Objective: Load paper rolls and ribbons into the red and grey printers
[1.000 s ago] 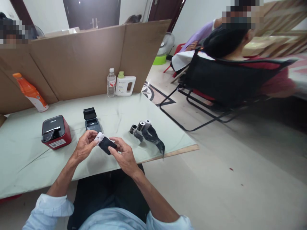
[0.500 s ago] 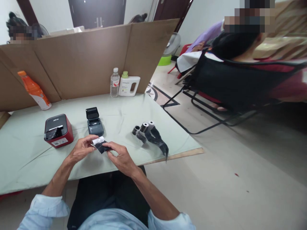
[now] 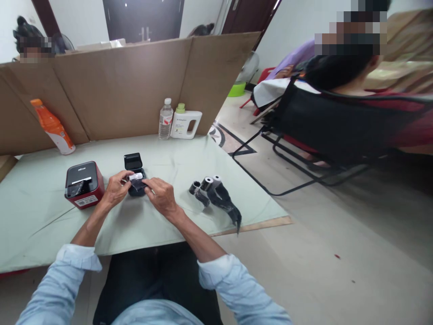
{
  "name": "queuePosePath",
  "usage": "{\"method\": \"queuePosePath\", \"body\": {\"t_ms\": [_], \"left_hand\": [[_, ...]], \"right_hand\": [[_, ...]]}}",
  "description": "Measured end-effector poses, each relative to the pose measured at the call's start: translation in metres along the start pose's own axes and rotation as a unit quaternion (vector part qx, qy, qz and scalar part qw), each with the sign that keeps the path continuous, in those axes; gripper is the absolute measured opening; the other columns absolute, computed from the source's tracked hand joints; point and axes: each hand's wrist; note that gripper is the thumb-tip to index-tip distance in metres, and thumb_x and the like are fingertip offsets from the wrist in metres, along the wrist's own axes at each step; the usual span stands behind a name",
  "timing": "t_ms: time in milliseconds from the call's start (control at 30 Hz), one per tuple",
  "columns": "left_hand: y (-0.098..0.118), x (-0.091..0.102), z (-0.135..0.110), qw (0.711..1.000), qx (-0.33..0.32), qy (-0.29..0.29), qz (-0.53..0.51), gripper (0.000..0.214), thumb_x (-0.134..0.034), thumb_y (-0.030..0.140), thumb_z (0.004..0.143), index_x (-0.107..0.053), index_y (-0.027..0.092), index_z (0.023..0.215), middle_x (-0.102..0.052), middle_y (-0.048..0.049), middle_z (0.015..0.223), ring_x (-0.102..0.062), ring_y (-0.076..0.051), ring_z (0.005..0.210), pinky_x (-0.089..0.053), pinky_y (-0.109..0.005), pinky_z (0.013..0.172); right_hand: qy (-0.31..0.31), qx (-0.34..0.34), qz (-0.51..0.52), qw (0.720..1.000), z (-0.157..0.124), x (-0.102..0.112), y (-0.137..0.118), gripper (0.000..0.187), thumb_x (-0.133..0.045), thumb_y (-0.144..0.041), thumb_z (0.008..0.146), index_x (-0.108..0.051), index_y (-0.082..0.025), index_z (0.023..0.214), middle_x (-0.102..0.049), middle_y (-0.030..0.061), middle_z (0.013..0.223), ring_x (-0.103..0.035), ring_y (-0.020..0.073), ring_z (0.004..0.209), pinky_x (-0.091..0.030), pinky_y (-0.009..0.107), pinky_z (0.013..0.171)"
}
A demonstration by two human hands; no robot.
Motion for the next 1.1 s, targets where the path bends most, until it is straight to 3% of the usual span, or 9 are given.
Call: {"method": "queuePosePath", "body": {"t_ms": [133,333,667,867,1100], "left_hand": [[-0.019,-0.005,0.024,0.999,0.003,0.001,0.039,0.034,-0.063,0.012,0.078,-0.080,0.019,0.107,-0.080,-0.0073,0.104,-0.069,-0.021,0.091,-0.057,-0.034,0.086],[-0.038,-0.014,0.040,0.997,0.004,0.008,0.074,0.027,-0.071,0.013,0.075,-0.083,0.023,0.098,-0.082,-0.0070,0.098,-0.070,-0.026,0.100,-0.056,-0.040,0.095],[-0.033,-0.009,0.043,0.997,0.009,-0.031,0.068,0.032,-0.068,0.008,0.075,-0.086,0.024,0.096,-0.083,-0.0063,0.103,-0.073,-0.025,0.098,-0.057,-0.039,0.096],[-0.035,-0.008,0.043,0.996,0.020,-0.050,0.076,0.031,-0.068,0.010,0.076,-0.086,0.020,0.100,-0.083,-0.0073,0.099,-0.073,-0.024,0.090,-0.057,-0.034,0.087],[-0.037,-0.009,0.048,0.997,0.032,-0.041,0.063,0.032,-0.062,0.011,0.080,-0.084,0.017,0.103,-0.082,-0.0055,0.093,-0.072,-0.020,0.084,-0.057,-0.031,0.085]], "right_hand": [[0.003,-0.011,-0.021,1.000,0.024,-0.007,0.010,0.025,-0.059,-0.016,0.100,-0.080,-0.025,0.108,-0.072,0.0098,0.107,-0.068,0.0235,0.097,-0.055,0.033,0.085],[-0.017,0.009,-0.011,1.000,0.037,-0.021,0.022,0.025,-0.055,-0.014,0.101,-0.077,-0.024,0.105,-0.074,0.0089,0.107,-0.068,0.0237,0.103,-0.054,0.033,0.090],[-0.012,0.012,-0.004,1.000,0.036,-0.026,0.029,0.026,-0.052,-0.014,0.101,-0.076,-0.023,0.105,-0.076,0.0090,0.102,-0.069,0.0246,0.100,-0.053,0.034,0.091],[-0.003,0.012,0.022,1.000,0.037,-0.025,0.030,0.027,-0.050,-0.015,0.101,-0.076,-0.021,0.104,-0.076,0.0097,0.101,-0.070,0.0238,0.099,-0.053,0.033,0.090],[0.002,-0.018,0.045,0.999,0.040,-0.029,0.032,0.024,-0.053,-0.017,0.099,-0.075,-0.023,0.106,-0.077,0.0068,0.103,-0.071,0.0213,0.093,-0.054,0.030,0.085]]}}
Point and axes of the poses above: each hand's wrist, its own z-axis towards the middle knuckle, its own x-axis out of the back of the hand, y = z × x
